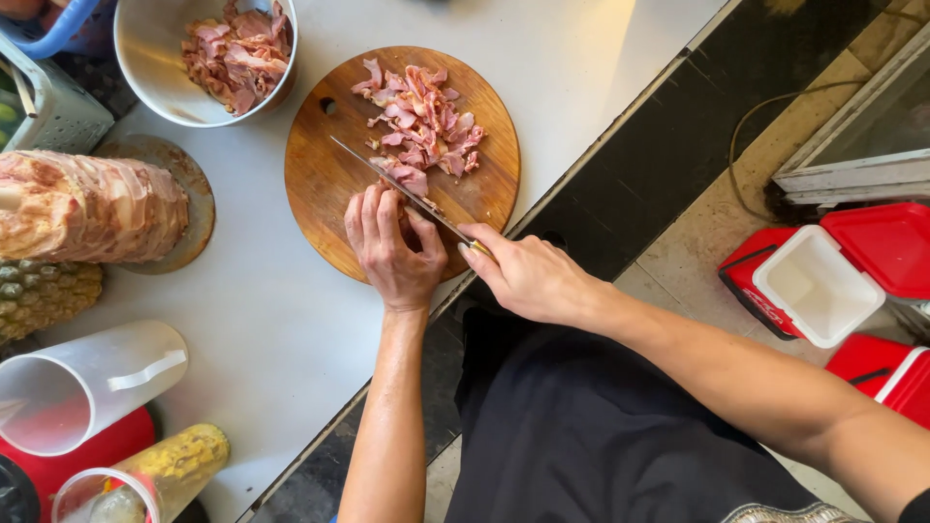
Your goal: Slicing cooked meat on a wooden cutting board with a knife for food preparation.
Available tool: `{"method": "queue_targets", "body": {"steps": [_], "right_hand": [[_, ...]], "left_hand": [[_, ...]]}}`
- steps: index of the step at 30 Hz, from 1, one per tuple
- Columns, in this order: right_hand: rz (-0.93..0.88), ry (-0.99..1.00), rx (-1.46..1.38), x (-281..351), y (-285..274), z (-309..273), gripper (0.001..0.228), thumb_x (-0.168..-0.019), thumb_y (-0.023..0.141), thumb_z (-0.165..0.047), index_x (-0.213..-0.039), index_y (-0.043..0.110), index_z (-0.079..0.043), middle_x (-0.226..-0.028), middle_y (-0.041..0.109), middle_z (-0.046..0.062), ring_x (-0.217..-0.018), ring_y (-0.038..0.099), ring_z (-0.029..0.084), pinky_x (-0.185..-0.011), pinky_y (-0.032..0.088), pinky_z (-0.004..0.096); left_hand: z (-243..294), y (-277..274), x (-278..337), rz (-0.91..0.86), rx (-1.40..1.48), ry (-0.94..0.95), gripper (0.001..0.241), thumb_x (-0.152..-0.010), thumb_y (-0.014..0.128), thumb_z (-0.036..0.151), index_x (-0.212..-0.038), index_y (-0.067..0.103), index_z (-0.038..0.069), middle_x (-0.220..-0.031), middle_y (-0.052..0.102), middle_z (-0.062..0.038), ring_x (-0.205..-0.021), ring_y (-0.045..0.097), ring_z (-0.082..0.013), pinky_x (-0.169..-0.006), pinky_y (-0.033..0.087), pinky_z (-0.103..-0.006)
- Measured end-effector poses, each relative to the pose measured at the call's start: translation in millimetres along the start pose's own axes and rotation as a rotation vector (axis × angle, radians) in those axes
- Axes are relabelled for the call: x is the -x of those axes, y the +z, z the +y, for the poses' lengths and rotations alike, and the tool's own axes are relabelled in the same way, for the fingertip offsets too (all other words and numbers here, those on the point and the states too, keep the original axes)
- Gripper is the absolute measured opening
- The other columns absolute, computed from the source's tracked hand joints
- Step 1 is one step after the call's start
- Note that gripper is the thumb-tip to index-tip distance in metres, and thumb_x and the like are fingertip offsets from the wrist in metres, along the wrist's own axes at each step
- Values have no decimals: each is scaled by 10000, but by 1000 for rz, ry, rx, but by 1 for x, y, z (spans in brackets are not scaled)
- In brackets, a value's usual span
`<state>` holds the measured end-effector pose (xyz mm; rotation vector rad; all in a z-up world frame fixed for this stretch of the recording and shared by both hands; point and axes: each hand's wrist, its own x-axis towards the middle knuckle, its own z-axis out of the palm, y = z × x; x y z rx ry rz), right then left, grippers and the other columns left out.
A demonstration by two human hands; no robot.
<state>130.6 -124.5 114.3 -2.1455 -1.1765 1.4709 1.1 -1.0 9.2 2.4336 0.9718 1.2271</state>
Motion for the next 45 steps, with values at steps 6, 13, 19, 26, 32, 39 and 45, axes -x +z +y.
{"method": "queue_targets", "body": {"steps": [6, 13, 19, 26, 32, 39, 45], "right_hand": [[-54, 136, 8, 47, -12, -3, 479, -1014, 333, -415, -1452, 473, -283, -985, 769, 255, -962, 716, 506, -867, 561, 620], [-35, 54, 15, 17, -3, 3, 487, -1021, 328, -429, -1459, 468, -270, -1015, 761, 247, -952, 711, 510, -857, 557, 623], [-39, 174, -1, 61, -19, 5, 470, -1018, 339, -408, -1441, 499, -278, -1024, 783, 231, -974, 725, 493, -878, 566, 623], [110, 108, -88, 45, -8, 7, 473, -1025, 353, -427, -1463, 477, -301, -861, 774, 255, -899, 725, 508, -854, 558, 618], [164, 72, -69, 40, -6, 3, 470, -1030, 357, -442, -1471, 466, -321, -793, 758, 240, -866, 730, 491, -832, 564, 594], [71, 44, 46, 20, 3, 10, 463, -1014, 338, -479, -1423, 487, -323, -878, 768, 235, -914, 722, 501, -849, 561, 615], [77, -26, 157, -27, 17, 16, 445, -1025, 318, -490, -1394, 487, -307, -932, 746, 256, -932, 710, 512, -862, 552, 615]], "left_hand": [[-2, 2, 1, 19, 15, -17, 231, -858, 612, 51, -1082, 638, 0, -1113, 646, -180, -1096, 628, -403, -1029, 475, -512], [0, -1, 0, 13, 8, 2, 229, -857, 619, 31, -1082, 643, -3, -1101, 640, -178, -1092, 628, -404, -1020, 481, -513], [0, 0, -1, 38, 27, -13, 213, -874, 614, 35, -1079, 646, -9, -1103, 650, -183, -1084, 633, -405, -1018, 481, -509], [-2, 0, 3, 41, 62, -63, 237, -887, 600, 77, -1116, 617, 18, -1123, 653, -162, -1109, 631, -386, -1052, 462, -497], [-1, 0, 5, 21, 39, -63, 232, -898, 603, 75, -1123, 606, 20, -1137, 657, -168, -1127, 640, -379, -1087, 448, -495], [-1, 0, 3, 20, 30, -51, 230, -871, 605, 66, -1097, 622, 32, -1108, 657, -159, -1106, 642, -373, -1078, 451, -494], [-1, -2, 3, 33, 18, -37, 205, -867, 605, 62, -1069, 635, 44, -1082, 657, -137, -1081, 650, -351, -1065, 467, -479]]}}
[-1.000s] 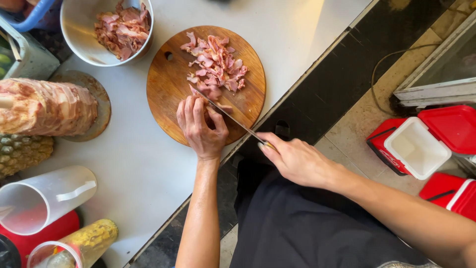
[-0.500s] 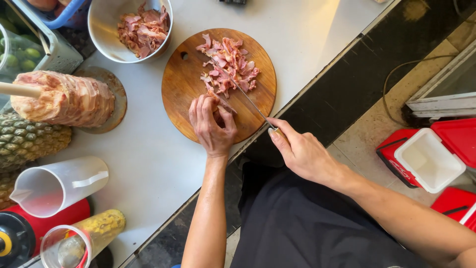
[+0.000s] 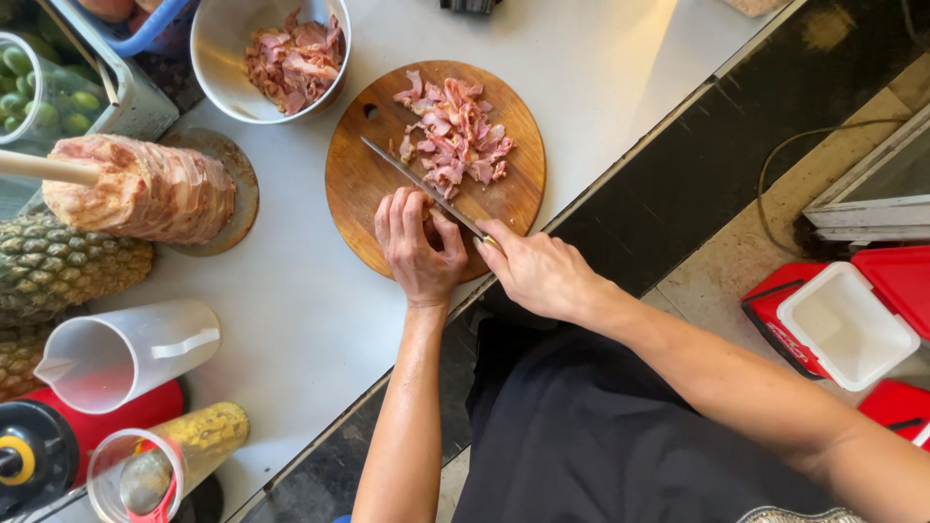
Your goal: Slicing cooked meat on a wooden cutting board with a knife for food preparation.
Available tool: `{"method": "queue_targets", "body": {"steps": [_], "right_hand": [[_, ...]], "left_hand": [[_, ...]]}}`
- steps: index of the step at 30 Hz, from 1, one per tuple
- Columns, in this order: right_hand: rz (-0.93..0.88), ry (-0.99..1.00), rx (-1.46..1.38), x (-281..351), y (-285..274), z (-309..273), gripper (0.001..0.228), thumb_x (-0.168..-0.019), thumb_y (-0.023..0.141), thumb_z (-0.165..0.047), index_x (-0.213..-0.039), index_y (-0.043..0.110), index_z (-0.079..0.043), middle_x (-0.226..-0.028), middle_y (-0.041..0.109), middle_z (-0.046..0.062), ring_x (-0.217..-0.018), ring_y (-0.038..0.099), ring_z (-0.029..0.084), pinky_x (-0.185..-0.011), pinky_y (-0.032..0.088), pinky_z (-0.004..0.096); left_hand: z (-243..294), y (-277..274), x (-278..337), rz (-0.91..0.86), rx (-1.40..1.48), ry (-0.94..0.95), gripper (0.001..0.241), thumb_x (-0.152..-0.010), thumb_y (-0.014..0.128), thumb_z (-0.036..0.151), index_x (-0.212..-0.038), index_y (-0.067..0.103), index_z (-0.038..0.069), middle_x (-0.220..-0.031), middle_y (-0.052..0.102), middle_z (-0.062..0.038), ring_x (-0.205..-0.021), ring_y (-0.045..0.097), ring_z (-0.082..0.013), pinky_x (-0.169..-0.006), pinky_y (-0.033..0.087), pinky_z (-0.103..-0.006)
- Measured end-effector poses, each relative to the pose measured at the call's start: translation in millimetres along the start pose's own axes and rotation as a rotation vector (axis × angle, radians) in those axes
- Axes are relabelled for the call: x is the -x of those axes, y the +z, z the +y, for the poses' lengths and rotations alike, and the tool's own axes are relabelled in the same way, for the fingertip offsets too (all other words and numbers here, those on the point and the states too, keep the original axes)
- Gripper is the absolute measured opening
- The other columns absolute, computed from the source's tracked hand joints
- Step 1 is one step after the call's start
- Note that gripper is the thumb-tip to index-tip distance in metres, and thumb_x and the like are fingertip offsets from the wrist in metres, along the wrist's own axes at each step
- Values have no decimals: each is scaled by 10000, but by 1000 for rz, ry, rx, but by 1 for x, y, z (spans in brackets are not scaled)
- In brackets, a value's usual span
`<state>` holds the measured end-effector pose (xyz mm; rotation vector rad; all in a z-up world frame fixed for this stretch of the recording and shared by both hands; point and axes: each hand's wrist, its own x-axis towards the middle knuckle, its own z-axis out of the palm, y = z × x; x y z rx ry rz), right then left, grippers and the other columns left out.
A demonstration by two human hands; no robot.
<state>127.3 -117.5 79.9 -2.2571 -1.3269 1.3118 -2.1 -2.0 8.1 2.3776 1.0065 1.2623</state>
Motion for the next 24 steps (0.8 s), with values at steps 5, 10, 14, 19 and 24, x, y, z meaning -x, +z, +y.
{"method": "queue_targets", "body": {"steps": [5, 10, 14, 19, 24], "right_hand": [[-94, 115, -83, 59, -39, -8, 455, -1006, 339, -427, -1410, 505, -302, -1010, 767, 255, -1015, 698, 519, -914, 534, 637], [19, 138, -166, 53, -47, -1, 477, -1017, 317, -484, -1436, 482, -326, -1004, 761, 260, -1029, 683, 517, -930, 523, 634], [64, 127, -196, 56, -58, -14, 466, -1022, 329, -479, -1442, 474, -337, -1056, 746, 266, -1053, 668, 519, -951, 504, 646], [44, 21, -139, 48, -36, -14, 469, -1012, 362, -475, -1443, 486, -338, -916, 761, 261, -972, 697, 512, -923, 520, 632], [93, -24, -146, 43, -16, -19, 455, -1021, 355, -491, -1430, 483, -339, -844, 753, 243, -912, 709, 508, -866, 537, 635]], "left_hand": [[0, 1, -1, 14, -4, 0, 228, -867, 612, 62, -1092, 633, 27, -1109, 653, -159, -1088, 641, -372, -1062, 464, -492], [0, 4, 0, 22, 26, -20, 224, -886, 627, 85, -1105, 631, 34, -1121, 647, -155, -1099, 629, -363, -1053, 464, -485], [-2, 4, -3, 44, 70, -47, 228, -885, 672, 132, -1100, 639, 61, -1119, 653, -127, -1087, 638, -343, -1041, 476, -470], [-9, 11, -5, 92, 85, -137, 173, -1000, 551, 152, -1143, 595, 64, -1049, 608, -106, -1024, 621, -320, -987, 470, -439], [-17, 21, 1, 62, -40, -82, 113, -961, 606, 137, -1032, 582, 53, -1005, 576, -111, -999, 591, -321, -977, 459, -431]]}}
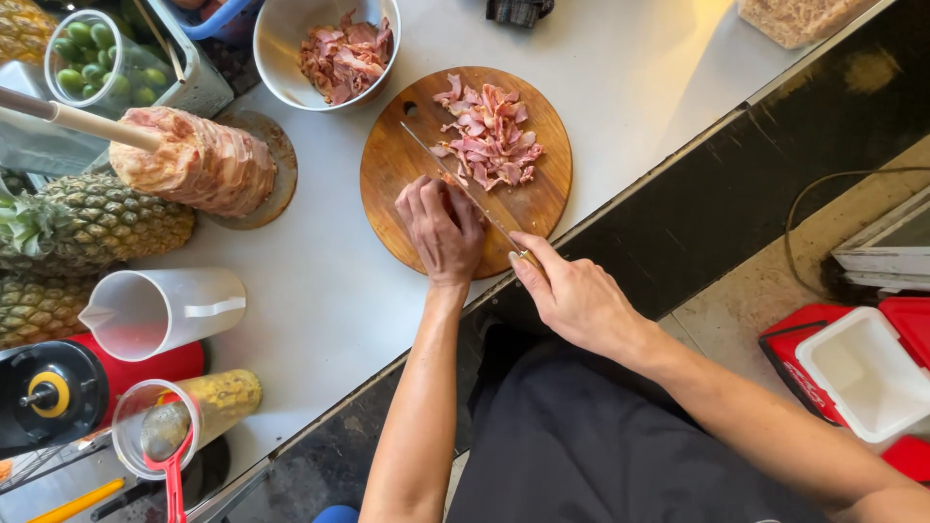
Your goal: Slicing cooked meat on a wooden cutting board with a knife for food preparation.
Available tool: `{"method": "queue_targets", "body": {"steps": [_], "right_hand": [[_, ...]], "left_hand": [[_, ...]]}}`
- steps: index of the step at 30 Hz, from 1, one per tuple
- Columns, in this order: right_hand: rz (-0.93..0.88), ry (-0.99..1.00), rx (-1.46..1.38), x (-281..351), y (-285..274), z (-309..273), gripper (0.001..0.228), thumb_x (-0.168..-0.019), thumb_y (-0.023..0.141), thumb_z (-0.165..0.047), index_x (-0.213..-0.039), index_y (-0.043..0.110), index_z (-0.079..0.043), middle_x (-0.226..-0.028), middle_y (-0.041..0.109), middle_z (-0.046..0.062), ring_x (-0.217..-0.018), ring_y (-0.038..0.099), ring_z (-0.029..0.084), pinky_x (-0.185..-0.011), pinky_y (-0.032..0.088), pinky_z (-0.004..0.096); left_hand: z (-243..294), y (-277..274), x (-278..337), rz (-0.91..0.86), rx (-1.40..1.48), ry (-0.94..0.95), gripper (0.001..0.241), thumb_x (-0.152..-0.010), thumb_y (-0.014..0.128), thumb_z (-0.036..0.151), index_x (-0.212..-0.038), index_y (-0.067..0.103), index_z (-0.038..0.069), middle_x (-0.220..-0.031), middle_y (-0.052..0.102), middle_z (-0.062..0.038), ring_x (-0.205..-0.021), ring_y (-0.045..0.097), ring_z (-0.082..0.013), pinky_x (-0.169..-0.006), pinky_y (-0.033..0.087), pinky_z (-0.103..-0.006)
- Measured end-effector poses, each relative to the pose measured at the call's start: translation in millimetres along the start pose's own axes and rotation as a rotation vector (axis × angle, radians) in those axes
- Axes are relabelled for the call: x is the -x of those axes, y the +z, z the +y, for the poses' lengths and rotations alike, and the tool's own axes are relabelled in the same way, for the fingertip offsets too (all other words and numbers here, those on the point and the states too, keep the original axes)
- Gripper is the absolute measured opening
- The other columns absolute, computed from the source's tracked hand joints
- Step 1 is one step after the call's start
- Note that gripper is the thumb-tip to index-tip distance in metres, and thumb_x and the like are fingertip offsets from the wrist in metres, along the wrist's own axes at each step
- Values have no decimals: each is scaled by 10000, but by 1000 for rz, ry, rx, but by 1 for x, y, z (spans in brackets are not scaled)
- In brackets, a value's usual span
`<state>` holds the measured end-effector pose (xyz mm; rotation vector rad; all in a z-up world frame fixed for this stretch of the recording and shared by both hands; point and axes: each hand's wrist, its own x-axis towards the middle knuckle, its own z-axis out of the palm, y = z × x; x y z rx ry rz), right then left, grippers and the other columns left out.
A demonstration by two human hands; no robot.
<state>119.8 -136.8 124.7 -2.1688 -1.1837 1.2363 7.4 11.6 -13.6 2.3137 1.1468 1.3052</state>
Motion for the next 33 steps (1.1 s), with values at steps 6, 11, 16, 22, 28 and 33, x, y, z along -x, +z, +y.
{"method": "queue_targets", "body": {"steps": [6, 11, 16, 22, 28, 33], "right_hand": [[7, -26, 22, -2, 6, 3, 440, -1019, 358, -480, -1413, 486, -333, -822, 754, 241, -877, 713, 512, -830, 543, 635], [-16, 20, -2, 16, 2, 9, 434, -1013, 361, -478, -1389, 509, -321, -797, 764, 224, -858, 729, 495, -810, 561, 628], [-59, -43, -28, -18, 4, -3, 445, -1020, 352, -457, -1426, 468, -315, -866, 757, 243, -895, 708, 512, -839, 539, 649], [-122, 77, -36, 11, -9, 1, 444, -1004, 364, -451, -1420, 480, -348, -860, 773, 228, -904, 725, 489, -838, 563, 618], [-117, -34, -44, -36, -6, -10, 453, -1016, 347, -462, -1427, 485, -330, -887, 742, 269, -935, 698, 508, -872, 531, 628], [-120, -3, -53, -10, -17, -7, 430, -1018, 358, -436, -1396, 510, -300, -890, 752, 261, -910, 713, 509, -841, 551, 626]], "left_hand": [[-3, 2, 3, -28, -19, 25, 159, -921, 600, 107, -1063, 581, 37, -1038, 551, -120, -1036, 559, -343, -993, 448, -437], [-2, -1, 1, -53, -10, 18, 168, -928, 565, 108, -1075, 579, 29, -1027, 542, -125, -1032, 559, -345, -1004, 442, -437], [-4, 2, 5, -52, -26, -19, 105, -962, 556, 103, -1039, 570, 34, -1040, 558, -138, -1040, 556, -363, -988, 445, -453], [-8, 5, 5, -56, -57, 2, 90, -959, 571, 101, -1027, 575, 43, -1056, 571, -135, -1058, 569, -359, -1008, 448, -448], [-5, 3, 3, -57, -58, 29, 64, -977, 562, 95, -992, 555, 34, -1057, 577, -152, -1042, 560, -370, -1022, 438, -455], [-5, 2, 1, -60, -46, 48, 53, -973, 567, 83, -989, 555, 35, -1060, 582, -155, -1039, 578, -373, -1029, 442, -455]]}}
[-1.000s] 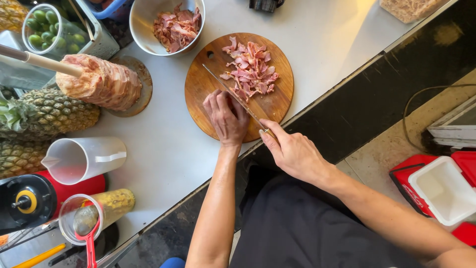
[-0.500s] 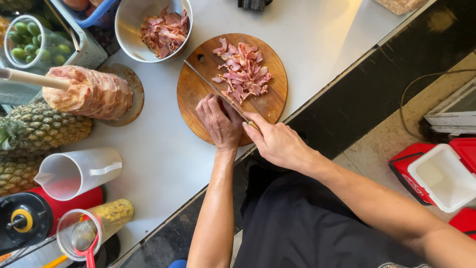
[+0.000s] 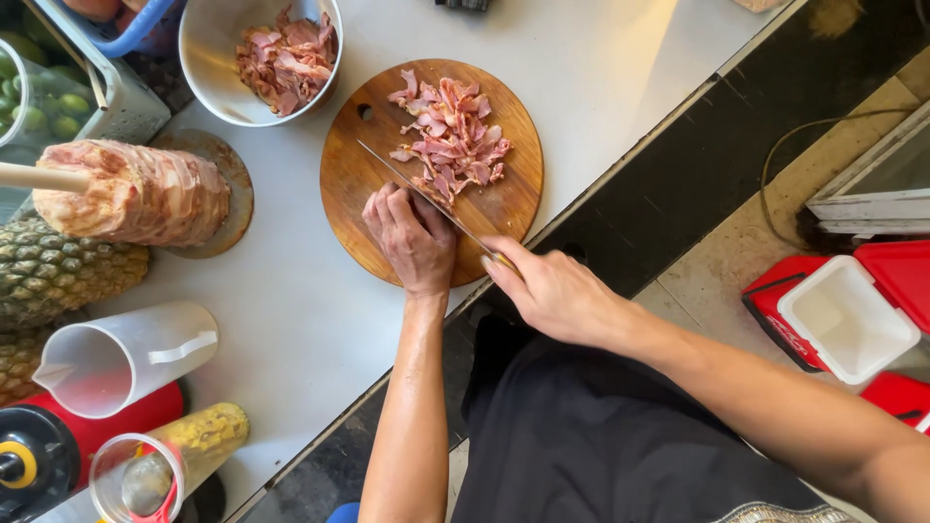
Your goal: Slicing cooked meat on a wooden cutting board with a knife for food preparation.
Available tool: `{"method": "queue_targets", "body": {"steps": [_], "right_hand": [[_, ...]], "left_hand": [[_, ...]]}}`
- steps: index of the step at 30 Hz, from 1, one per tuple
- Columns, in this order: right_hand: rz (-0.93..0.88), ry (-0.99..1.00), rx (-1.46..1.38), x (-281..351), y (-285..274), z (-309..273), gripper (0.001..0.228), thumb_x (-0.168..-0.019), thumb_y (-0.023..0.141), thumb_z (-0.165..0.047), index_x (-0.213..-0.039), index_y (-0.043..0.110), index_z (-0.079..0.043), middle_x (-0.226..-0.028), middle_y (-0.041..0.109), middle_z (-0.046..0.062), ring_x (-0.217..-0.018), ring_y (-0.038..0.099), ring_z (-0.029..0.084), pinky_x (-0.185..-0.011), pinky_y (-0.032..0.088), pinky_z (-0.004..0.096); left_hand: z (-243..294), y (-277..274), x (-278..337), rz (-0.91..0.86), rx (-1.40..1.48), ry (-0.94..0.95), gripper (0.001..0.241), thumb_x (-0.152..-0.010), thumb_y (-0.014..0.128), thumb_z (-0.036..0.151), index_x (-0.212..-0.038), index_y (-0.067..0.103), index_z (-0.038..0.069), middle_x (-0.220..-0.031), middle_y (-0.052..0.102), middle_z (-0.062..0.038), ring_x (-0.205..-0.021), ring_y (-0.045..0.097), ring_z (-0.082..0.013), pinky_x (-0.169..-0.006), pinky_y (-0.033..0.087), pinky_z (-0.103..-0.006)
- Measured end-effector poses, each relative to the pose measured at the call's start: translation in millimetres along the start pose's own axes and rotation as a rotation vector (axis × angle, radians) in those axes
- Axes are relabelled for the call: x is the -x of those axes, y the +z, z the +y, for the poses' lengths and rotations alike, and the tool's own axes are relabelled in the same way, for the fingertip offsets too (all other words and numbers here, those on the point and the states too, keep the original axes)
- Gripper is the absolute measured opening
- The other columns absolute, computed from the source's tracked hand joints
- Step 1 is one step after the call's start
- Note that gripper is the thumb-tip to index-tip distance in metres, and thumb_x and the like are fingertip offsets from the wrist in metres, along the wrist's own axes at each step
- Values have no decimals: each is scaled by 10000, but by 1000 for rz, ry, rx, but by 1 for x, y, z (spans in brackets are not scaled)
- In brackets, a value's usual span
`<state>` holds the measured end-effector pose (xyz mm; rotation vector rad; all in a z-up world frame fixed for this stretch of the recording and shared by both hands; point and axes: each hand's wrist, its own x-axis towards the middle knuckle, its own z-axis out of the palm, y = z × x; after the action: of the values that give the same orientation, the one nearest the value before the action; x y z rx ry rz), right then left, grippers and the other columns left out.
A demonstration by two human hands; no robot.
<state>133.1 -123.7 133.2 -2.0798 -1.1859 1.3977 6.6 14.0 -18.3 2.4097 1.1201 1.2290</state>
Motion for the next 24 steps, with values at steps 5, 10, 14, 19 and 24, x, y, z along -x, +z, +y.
{"method": "queue_targets", "body": {"steps": [5, 10, 14, 19, 24], "right_hand": [[-41, 93, -1, 1, 3, 6, 431, -1010, 365, -434, -1393, 514, -306, -888, 767, 245, -896, 724, 502, -832, 563, 624], [-8, -67, -41, -38, 7, -4, 450, -1035, 328, -416, -1429, 483, -265, -950, 743, 273, -957, 706, 505, -873, 546, 631], [-78, 91, -3, 9, -1, 10, 454, -1005, 366, -433, -1419, 494, -301, -1002, 758, 259, -969, 701, 512, -860, 539, 648], [-64, 3, 22, -39, 6, 6, 467, -1022, 337, -443, -1429, 490, -272, -986, 737, 289, -994, 681, 530, -896, 521, 641], [-79, 60, 12, -7, -1, 3, 458, -1017, 335, -427, -1424, 486, -281, -984, 750, 272, -994, 693, 514, -891, 534, 639]], "left_hand": [[2, -3, 1, -2, 12, -16, 33, -969, 562, 67, -980, 556, 37, -1054, 593, -153, -1024, 586, -368, -1013, 453, -461], [0, -2, -1, -11, 6, -1, 42, -967, 569, 76, -986, 558, 41, -1065, 596, -151, -1039, 590, -362, -1035, 448, -457], [1, -2, -3, -14, 7, -25, 27, -959, 570, 57, -976, 560, 38, -1047, 596, -149, -1023, 598, -362, -1029, 453, -458], [3, -2, -4, -4, 14, -26, 31, -967, 564, 70, -973, 561, 40, -1032, 596, -151, -1013, 593, -364, -997, 468, -462], [5, -2, -5, 2, 12, -33, 33, -964, 559, 64, -966, 555, 31, -1034, 591, -162, -1015, 592, -381, -979, 473, -478]]}}
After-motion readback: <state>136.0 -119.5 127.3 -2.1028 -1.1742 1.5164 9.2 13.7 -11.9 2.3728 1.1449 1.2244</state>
